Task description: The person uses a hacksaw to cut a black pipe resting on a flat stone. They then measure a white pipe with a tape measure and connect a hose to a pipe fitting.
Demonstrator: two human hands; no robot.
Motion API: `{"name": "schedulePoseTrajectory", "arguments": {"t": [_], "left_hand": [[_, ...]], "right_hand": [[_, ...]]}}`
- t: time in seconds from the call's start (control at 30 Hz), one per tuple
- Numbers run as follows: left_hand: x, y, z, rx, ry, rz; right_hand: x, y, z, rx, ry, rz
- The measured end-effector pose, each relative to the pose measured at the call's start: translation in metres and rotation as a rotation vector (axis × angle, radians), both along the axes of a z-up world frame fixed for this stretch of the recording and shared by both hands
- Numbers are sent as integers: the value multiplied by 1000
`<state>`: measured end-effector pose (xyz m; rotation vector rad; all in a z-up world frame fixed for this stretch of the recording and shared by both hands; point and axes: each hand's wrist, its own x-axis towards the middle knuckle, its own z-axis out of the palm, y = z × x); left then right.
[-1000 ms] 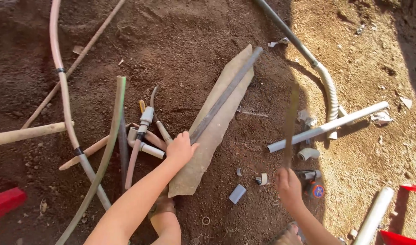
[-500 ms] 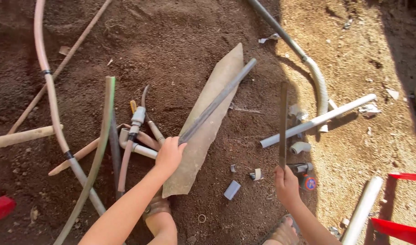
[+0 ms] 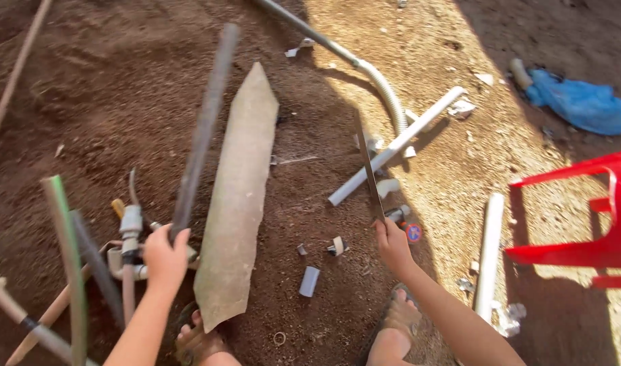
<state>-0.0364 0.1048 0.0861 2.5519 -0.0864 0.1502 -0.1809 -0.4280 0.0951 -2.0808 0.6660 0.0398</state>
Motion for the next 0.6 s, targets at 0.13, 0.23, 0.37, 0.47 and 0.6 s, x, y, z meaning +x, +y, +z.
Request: {"name": "schedulePoseTrajectory", "arguments": {"t": [0.13,0.23,0.37,0.47,0.6], "left_hand": [[14,23,3,70,34,82],[17,36,10,173,145,140],[10,59,-24,274,266,182],[1,53,-32,386,403,284],[-10,79,-99,519,142,225]], "right_hand": [[-5,-35,-9,-92,-11,-147],[-11,-64,-15,-152,-1,-255],[-26,-106,-32,-310,143,-356],[-30,-113,-20,-319,396,-317],[-37,-119,-31,-371,497,-283]]}}
